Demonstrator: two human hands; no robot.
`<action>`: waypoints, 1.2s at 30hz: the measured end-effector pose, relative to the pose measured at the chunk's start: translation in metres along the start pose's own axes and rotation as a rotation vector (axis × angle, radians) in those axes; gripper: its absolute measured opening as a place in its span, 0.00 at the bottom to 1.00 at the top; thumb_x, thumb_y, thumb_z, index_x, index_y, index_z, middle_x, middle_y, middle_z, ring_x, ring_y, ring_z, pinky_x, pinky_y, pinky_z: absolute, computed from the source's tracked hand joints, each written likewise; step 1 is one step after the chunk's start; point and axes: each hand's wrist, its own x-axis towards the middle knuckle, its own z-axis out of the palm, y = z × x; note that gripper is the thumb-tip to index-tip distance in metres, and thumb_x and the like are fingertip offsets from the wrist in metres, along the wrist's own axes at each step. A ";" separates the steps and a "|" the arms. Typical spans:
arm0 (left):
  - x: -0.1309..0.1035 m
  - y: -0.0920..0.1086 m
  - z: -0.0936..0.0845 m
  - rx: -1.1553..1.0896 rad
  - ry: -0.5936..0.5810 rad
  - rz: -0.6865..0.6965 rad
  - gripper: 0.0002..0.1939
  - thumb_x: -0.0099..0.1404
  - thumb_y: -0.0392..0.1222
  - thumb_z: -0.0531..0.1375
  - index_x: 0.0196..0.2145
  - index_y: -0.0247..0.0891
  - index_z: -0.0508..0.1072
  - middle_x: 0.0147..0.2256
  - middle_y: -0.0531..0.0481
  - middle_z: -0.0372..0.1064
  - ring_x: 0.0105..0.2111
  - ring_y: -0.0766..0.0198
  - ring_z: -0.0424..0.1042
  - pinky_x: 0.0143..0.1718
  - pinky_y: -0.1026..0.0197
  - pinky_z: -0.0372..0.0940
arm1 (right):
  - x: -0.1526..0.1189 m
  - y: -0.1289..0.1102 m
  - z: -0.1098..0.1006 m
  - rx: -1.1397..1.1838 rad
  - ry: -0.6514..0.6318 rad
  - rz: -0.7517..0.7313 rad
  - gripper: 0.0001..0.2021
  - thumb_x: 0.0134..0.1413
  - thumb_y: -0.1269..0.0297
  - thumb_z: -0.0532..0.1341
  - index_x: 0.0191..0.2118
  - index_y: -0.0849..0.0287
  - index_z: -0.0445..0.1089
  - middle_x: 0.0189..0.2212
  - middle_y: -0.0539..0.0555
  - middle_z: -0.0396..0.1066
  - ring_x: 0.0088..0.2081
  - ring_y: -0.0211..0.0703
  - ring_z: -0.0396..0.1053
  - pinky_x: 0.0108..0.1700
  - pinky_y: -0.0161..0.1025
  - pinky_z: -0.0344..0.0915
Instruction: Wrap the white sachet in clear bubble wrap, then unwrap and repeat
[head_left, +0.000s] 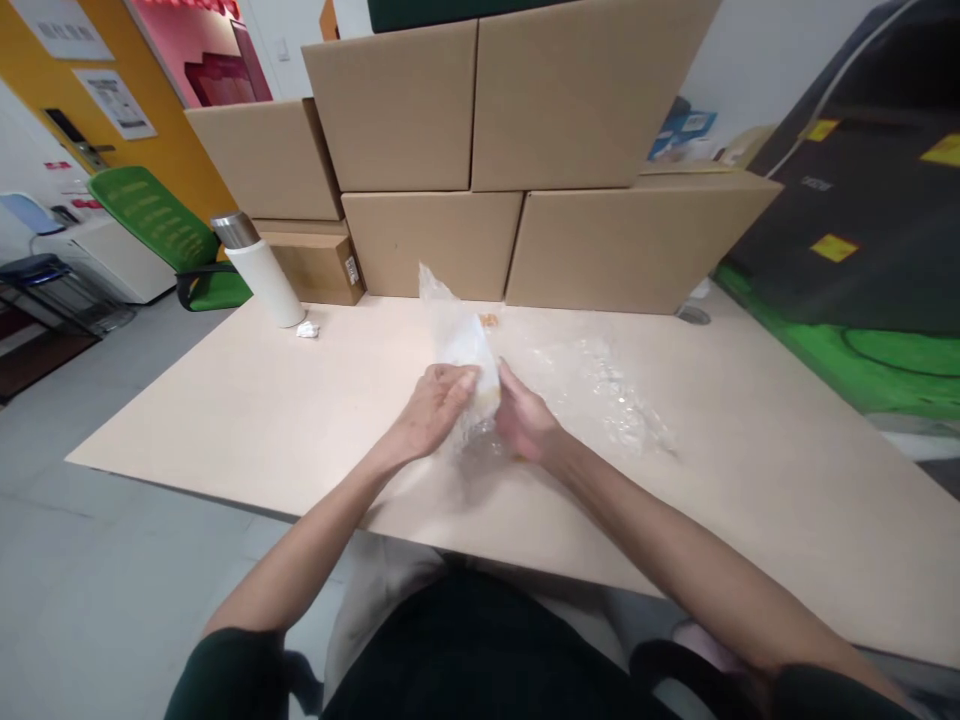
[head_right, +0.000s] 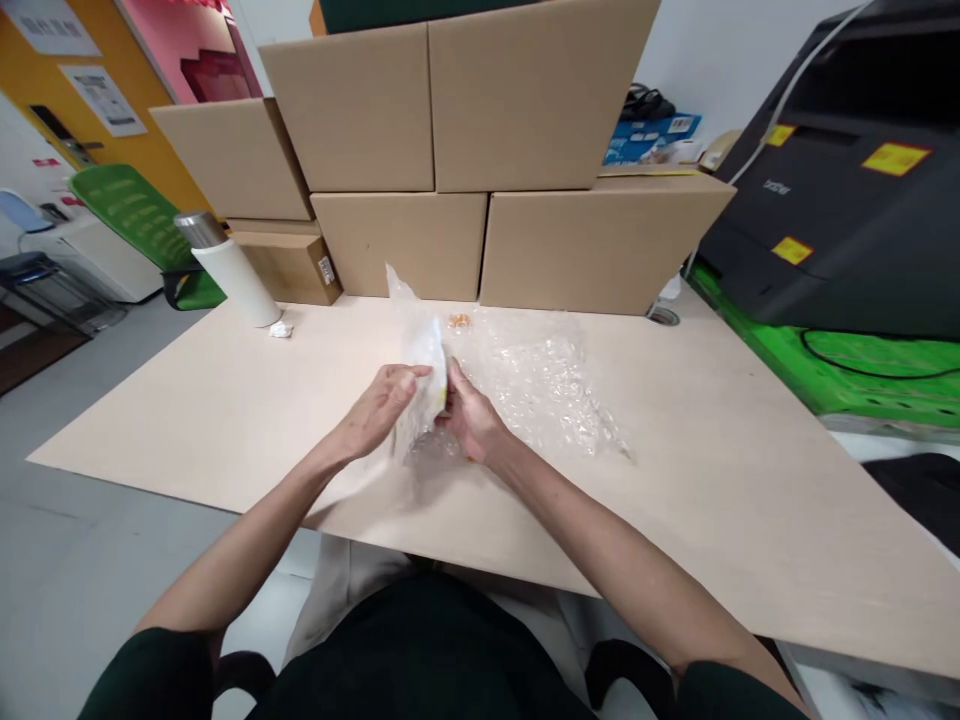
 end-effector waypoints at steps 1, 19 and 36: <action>0.004 -0.002 0.009 0.076 -0.043 0.003 0.29 0.73 0.61 0.42 0.54 0.44 0.74 0.52 0.43 0.67 0.54 0.50 0.64 0.56 0.49 0.59 | -0.001 0.000 -0.008 0.038 0.028 0.018 0.32 0.64 0.38 0.43 0.52 0.56 0.72 0.41 0.59 0.78 0.46 0.53 0.74 0.43 0.46 0.70; 0.009 -0.031 0.030 -0.149 0.252 -0.405 0.41 0.63 0.56 0.61 0.66 0.33 0.55 0.51 0.34 0.66 0.52 0.46 0.69 0.51 0.45 0.65 | 0.004 -0.001 -0.037 -0.915 0.156 -0.273 0.22 0.68 0.46 0.45 0.39 0.54 0.70 0.36 0.53 0.74 0.43 0.48 0.70 0.52 0.47 0.62; 0.062 0.034 0.125 0.162 -0.162 0.181 0.24 0.72 0.48 0.51 0.64 0.46 0.62 0.69 0.45 0.53 0.65 0.45 0.54 0.62 0.39 0.50 | -0.042 -0.015 -0.150 -0.598 0.598 -0.353 0.13 0.53 0.57 0.59 0.39 0.57 0.76 0.41 0.58 0.75 0.46 0.53 0.69 0.50 0.49 0.65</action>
